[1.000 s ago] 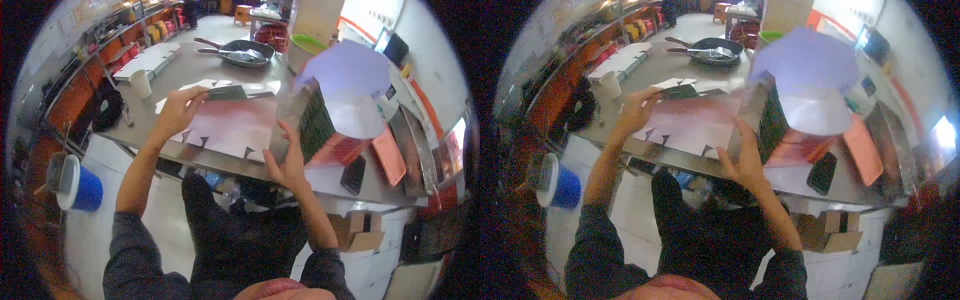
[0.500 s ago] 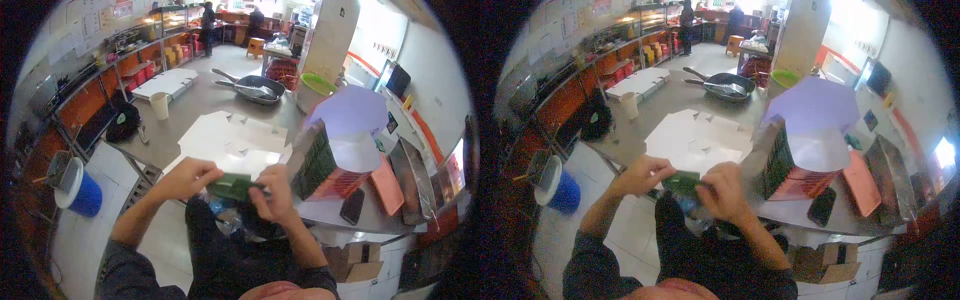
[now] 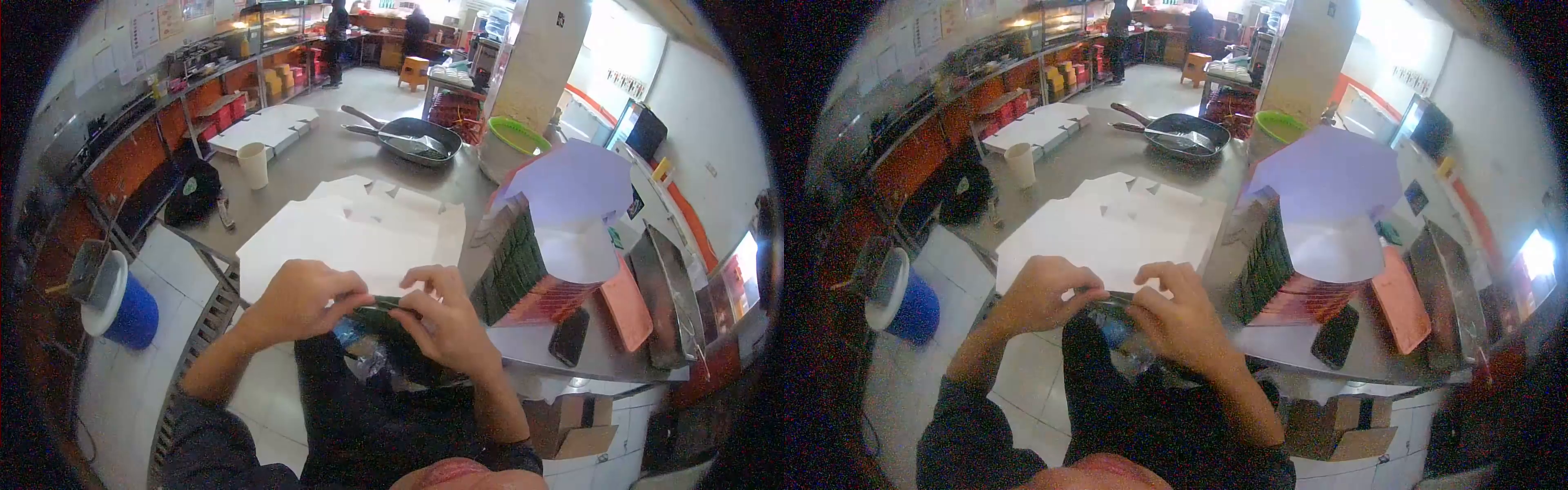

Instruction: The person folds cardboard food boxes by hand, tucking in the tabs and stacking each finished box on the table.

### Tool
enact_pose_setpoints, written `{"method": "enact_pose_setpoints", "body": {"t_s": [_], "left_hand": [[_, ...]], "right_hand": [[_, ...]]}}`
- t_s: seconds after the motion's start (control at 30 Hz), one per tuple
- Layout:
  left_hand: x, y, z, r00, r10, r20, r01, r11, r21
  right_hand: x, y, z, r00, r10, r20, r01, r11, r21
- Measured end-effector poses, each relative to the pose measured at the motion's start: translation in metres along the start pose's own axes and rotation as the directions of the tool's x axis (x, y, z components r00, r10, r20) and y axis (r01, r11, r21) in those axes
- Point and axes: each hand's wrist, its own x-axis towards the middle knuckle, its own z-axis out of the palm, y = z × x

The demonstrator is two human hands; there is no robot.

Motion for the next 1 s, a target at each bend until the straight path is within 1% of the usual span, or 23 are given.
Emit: {"method": "enact_pose_setpoints", "body": {"t_s": [0.07,0.13,0.17,0.2,0.23,0.27,0.3,0.33,0.37,0.4,0.43,0.47,0.5,0.57,0.6,0.67,0.7,0.83,0.87,0.9,0.93,0.97,1.0], "left_hand": [[0.000,0.000,0.002,0.999,0.035,0.008,-0.035,0.999,0.017],[0.000,0.002,0.011,0.940,0.203,-0.274,-0.175,0.977,0.124],[-0.001,0.010,0.006,0.939,0.214,-0.270,-0.185,0.974,0.130],[-0.005,0.025,-0.005,0.852,0.327,-0.409,-0.264,0.943,0.204],[-0.009,0.034,-0.009,0.731,0.436,-0.525,-0.331,0.899,0.287],[-0.019,0.037,0.000,0.715,0.406,-0.569,-0.399,0.905,0.145],[-0.033,0.039,0.011,0.707,0.367,-0.604,-0.460,0.888,0.000],[-0.040,0.044,0.020,0.797,0.363,-0.484,-0.484,0.862,-0.151],[-0.044,0.043,0.047,0.814,0.327,-0.479,-0.503,0.809,-0.303],[-0.049,0.050,0.072,0.901,0.219,-0.374,-0.360,0.859,-0.363],[-0.052,0.057,0.088,0.960,0.103,-0.260,-0.205,0.892,-0.403],[-0.052,0.057,0.091,0.962,0.123,-0.245,-0.215,0.893,-0.394],[-0.053,0.057,0.093,0.949,0.073,-0.308,-0.205,0.884,-0.421],[-0.054,0.053,0.094,0.904,-0.027,-0.428,-0.195,0.863,-0.467],[-0.055,0.049,0.092,0.873,-0.081,-0.480,-0.189,0.852,-0.488],[-0.064,0.046,0.086,0.796,-0.213,-0.567,-0.161,0.828,-0.538],[-0.070,0.046,0.083,0.742,-0.287,-0.606,-0.147,0.812,-0.565],[-0.082,0.046,0.079,0.427,-0.550,-0.718,-0.154,0.738,-0.657],[-0.084,0.045,0.078,0.332,-0.604,-0.725,-0.169,0.718,-0.675],[-0.084,0.045,0.079,0.228,-0.653,-0.722,-0.192,0.697,-0.691],[-0.083,0.046,0.081,0.120,-0.699,-0.705,-0.218,0.674,-0.706],[-0.079,0.051,0.081,0.105,-0.700,-0.706,-0.221,0.676,-0.703],[-0.072,0.059,0.078,0.179,-0.637,-0.750,-0.233,0.713,-0.661]], "right_hand": [[-0.001,0.001,-0.003,0.975,0.127,0.182,-0.125,0.992,-0.020],[-0.001,-0.005,0.005,0.966,0.181,0.183,-0.186,0.983,0.006],[0.000,-0.007,0.008,0.953,0.238,0.184,-0.248,0.968,0.031],[0.002,-0.010,0.005,0.957,0.239,0.166,-0.247,0.969,0.030],[0.005,-0.016,0.000,0.932,0.346,0.106,-0.360,0.917,0.174],[0.007,-0.020,-0.002,0.889,0.454,0.063,-0.448,0.833,0.325],[0.009,-0.021,-0.002,0.887,0.459,0.044,-0.446,0.831,0.333],[0.011,-0.023,0.000,0.867,0.498,0.023,-0.409,0.685,0.603],[0.013,-0.025,0.003,0.846,0.534,0.013,-0.317,0.482,0.816],[0.015,-0.026,0.009,0.844,0.536,-0.007,-0.299,0.482,0.824],[0.017,-0.027,0.017,0.902,0.397,0.171,-0.318,0.342,0.884],[0.019,-0.029,0.027,0.924,0.215,0.315,-0.358,0.202,0.912],[0.018,-0.036,0.040,0.931,0.169,0.323,-0.343,0.111,0.933],[0.016,-0.051,0.064,0.946,0.115,0.302,-0.297,-0.058,0.953],[0.016,-0.056,0.070,0.954,0.119,0.274,-0.268,-0.062,0.961],[0.016,-0.068,0.079,0.892,0.177,0.415,-0.390,-0.162,0.906],[0.014,-0.069,0.081,0.903,0.171,0.394,-0.404,0.026,0.915],[0.004,-0.061,0.084,0.910,0.192,0.367,-0.389,0.089,0.917],[0.005,-0.058,0.072,0.928,0.122,0.353,-0.307,-0.286,0.908],[0.003,-0.054,0.063,0.946,0.060,0.318,-0.214,-0.621,0.754],[-0.001,-0.049,0.060,0.945,0.050,0.324,-0.225,-0.619,0.752],[-0.006,-0.044,0.058,0.954,0.035,0.299,-0.172,-0.751,0.637],[-0.010,-0.039,0.057,0.960,0.026,0.277,-0.121,-0.859,0.498]]}}
